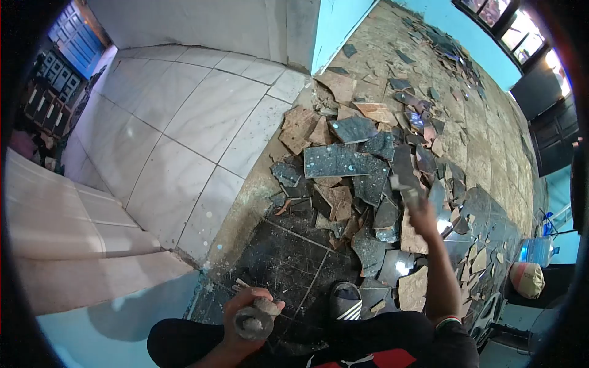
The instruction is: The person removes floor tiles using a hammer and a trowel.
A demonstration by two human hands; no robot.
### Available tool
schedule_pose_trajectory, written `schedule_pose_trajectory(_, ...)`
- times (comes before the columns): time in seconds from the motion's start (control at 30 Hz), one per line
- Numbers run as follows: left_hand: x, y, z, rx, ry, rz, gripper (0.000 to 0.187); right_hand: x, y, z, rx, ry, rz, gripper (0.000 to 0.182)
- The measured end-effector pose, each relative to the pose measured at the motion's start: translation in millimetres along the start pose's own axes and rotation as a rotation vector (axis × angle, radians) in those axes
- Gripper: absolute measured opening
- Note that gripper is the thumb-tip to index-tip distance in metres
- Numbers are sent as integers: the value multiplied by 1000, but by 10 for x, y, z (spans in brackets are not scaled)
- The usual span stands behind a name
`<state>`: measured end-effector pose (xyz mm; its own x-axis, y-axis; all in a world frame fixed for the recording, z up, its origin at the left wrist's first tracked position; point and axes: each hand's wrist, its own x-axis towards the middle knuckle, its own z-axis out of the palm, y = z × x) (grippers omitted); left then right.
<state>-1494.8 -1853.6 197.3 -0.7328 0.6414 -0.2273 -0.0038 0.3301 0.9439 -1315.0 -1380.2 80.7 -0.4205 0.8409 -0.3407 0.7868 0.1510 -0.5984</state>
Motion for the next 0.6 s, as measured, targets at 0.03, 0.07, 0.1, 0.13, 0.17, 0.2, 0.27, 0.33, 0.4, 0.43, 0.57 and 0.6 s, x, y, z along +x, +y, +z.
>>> schedule_pose_trajectory(0.03,-7,-48,15,30,-10,41,27,-110,-66,228,6,-140,-146,37)
schedule_pose_trajectory(0.07,-8,-94,33,-5,-31,39,26,-217,-162,454,16,-279,-291,38)
schedule_pose_trajectory(0.1,-11,-135,62,-40,-51,37,25,-365,-383,608,1,-420,-311,40)
schedule_pose_trajectory(0.13,-34,-152,86,-75,-68,33,25,-512,-584,739,-15,-565,-330,42)
schedule_pose_trajectory(0.17,-46,-144,102,-78,-68,49,25,-553,-639,945,-42,-665,-340,45)
schedule_pose_trajectory(0.2,-50,-125,126,-84,-65,65,26,-580,-659,1148,-73,-767,-350,48)
schedule_pose_trajectory(0.27,-47,-86,149,-72,-66,104,27,-697,-782,1465,-84,-807,-451,50)
schedule_pose_trajectory(0.33,-36,-46,143,-27,-85,151,27,-757,-769,1629,-90,-845,-478,52)
schedule_pose_trajectory(0.4,-60,-56,164,-19,-81,138,28,-764,-751,1741,-92,-873,-439,54)
schedule_pose_trajectory(0.43,-61,-57,163,-15,-82,134,28,-764,-716,1750,-83,-870,-370,54)
schedule_pose_trajectory(0.57,-58,-52,160,-13,-91,89,29,-824,-472,1972,70,-513,-516,37)
schedule_pose_trajectory(0.6,-65,-78,181,-40,-75,77,29,-706,-387,2008,123,-562,-360,35)
